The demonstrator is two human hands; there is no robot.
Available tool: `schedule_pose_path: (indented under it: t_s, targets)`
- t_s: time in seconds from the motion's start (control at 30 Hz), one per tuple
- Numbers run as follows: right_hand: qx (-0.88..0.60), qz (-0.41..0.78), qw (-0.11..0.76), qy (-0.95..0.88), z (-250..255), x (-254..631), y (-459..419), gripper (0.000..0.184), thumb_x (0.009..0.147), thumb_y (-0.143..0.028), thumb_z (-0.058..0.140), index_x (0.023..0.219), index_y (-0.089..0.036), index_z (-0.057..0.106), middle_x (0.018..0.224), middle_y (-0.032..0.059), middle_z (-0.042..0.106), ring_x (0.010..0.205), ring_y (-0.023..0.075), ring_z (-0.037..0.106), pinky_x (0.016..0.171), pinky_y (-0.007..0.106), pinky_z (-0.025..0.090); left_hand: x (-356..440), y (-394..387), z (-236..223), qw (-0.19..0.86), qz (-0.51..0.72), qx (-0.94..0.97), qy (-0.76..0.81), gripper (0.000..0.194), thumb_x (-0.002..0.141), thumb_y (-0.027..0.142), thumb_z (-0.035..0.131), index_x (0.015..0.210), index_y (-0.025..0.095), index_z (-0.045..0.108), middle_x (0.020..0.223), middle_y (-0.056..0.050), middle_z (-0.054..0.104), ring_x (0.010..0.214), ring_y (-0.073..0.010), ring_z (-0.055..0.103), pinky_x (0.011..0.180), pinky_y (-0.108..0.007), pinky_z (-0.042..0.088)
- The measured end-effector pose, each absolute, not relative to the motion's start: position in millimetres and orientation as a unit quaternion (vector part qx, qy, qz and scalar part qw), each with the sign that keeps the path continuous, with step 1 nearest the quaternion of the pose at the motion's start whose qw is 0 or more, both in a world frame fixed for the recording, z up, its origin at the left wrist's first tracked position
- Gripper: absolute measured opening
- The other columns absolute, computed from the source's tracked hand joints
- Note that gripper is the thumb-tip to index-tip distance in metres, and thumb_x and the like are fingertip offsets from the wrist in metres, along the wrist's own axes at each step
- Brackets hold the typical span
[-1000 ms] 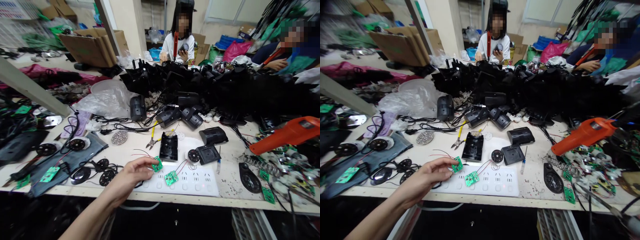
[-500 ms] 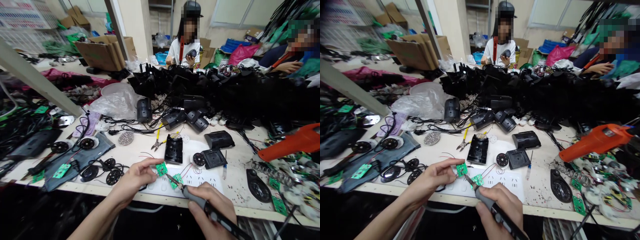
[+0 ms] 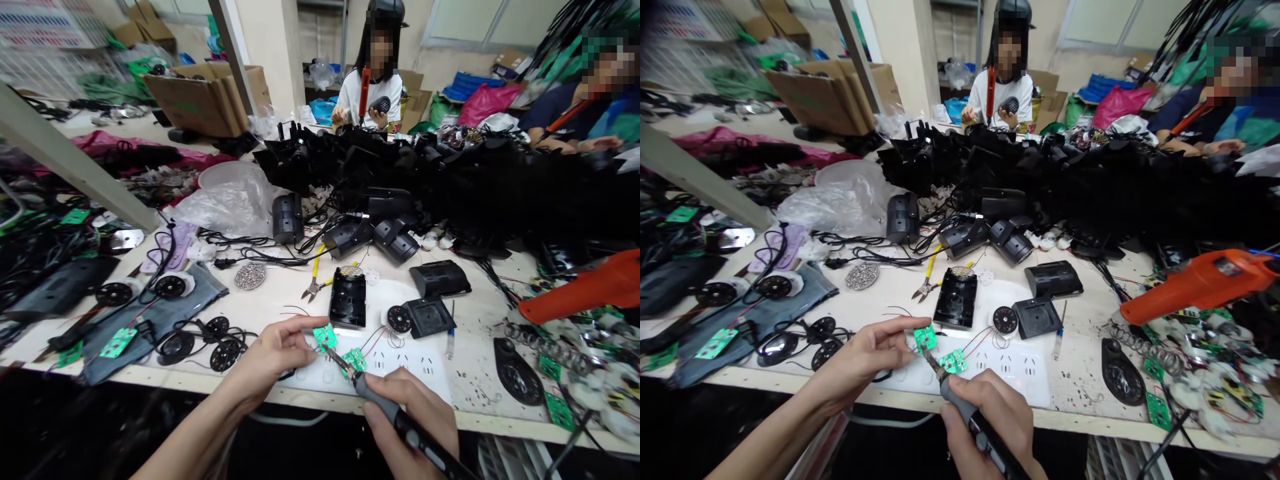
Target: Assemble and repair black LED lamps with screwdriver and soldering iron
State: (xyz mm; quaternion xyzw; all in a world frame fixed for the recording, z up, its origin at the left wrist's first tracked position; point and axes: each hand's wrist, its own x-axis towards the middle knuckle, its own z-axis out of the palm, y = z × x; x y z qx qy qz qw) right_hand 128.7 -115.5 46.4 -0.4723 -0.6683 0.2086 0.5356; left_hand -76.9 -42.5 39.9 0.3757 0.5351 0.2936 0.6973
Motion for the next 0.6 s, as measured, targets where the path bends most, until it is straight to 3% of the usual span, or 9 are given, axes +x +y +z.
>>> schedule_pose_path:
  t_s: [0.47, 0.6]
  targets:
    - [-0.511, 0.177, 0.563, -0.625, 50.3, 143.1, -121.9, 0.015, 0.085, -0.015, 0.061, 0.096, -0.022, 0.067, 0.068, 0.0012, 0.062, 0.056, 0.0149, 0.059, 0.048, 0.024, 0.044, -71.8, -42.1, 45.8, 0.697, 0.297, 0.377, 0.533, 0.058, 0.053, 0.02, 0.078, 0.111, 0.015, 0.073, 0.06, 0.006, 0.051, 0.055, -0.0076, 0.039, 0.053, -0.022, 0.024]
    - [-0.508, 0.189, 0.56, -0.626, 49.8, 142.0, -124.1, 0.012, 0.085, -0.016, 0.061, 0.093, -0.022, 0.067, 0.063, -0.0006, 0.057, 0.05, 0.0127, 0.053, 0.045, 0.023, 0.041, -69.9, -43.9, 44.3, 0.702, 0.296, 0.376, 0.527, 0.058, 0.054, 0.02, 0.078, 0.111, 0.015, 0.073, 0.059, 0.006, 0.049, 0.055, -0.0074, 0.039, 0.053, -0.022, 0.024]
